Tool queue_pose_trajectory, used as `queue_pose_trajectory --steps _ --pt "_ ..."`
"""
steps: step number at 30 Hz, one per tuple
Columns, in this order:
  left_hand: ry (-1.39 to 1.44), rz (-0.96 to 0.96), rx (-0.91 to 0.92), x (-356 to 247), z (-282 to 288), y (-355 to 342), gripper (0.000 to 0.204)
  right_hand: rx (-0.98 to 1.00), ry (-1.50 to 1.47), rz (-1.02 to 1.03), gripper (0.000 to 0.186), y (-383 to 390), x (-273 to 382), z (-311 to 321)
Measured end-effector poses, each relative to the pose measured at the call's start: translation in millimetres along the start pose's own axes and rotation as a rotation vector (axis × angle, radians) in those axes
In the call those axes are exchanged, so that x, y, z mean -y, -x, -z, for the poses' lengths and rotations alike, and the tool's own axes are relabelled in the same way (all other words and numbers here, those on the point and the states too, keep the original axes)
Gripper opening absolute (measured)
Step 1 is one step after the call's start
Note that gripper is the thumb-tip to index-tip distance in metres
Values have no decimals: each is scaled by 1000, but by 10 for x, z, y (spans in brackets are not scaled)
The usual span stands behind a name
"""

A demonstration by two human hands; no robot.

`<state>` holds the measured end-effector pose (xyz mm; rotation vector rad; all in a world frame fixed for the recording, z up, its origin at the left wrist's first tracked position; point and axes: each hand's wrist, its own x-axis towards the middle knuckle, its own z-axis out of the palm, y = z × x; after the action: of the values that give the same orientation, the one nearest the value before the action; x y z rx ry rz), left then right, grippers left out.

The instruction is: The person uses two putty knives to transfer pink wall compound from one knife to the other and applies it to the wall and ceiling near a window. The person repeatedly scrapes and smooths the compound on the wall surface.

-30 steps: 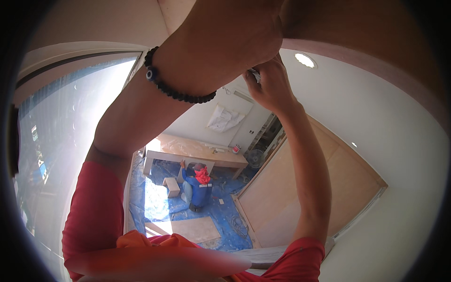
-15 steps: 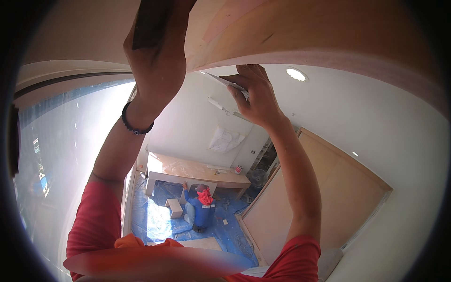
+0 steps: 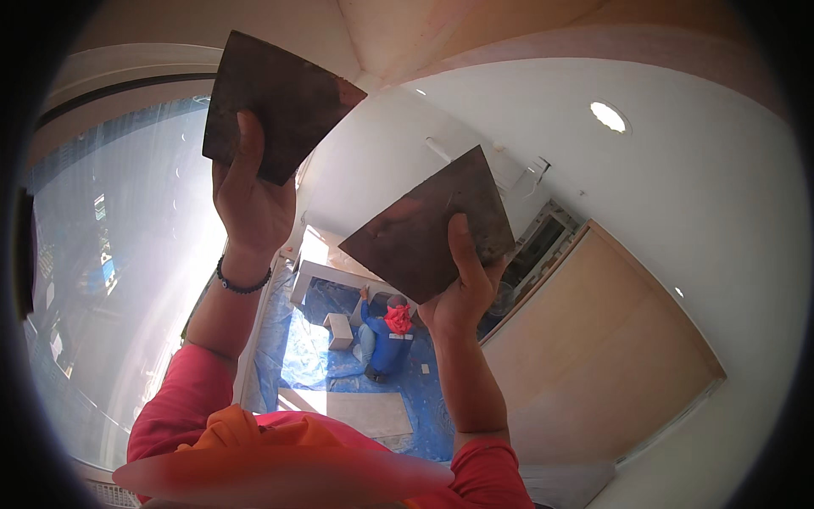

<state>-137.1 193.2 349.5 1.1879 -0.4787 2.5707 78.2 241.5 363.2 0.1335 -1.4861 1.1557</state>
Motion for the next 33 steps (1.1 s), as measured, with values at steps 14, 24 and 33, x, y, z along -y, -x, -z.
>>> queue_pose_trajectory --steps 14,24,33 --pt "-276 286 59 137 441 778 32 -244 -124 -137 40 -4 -618 -51" --pt "-1011 -646 278 -86 -156 -414 36 -220 69 250 38 -245 87 464" --pt "-1141 -2338 -192 -128 -1815 -1748 31 -320 183 353 32 -202 265 1019"
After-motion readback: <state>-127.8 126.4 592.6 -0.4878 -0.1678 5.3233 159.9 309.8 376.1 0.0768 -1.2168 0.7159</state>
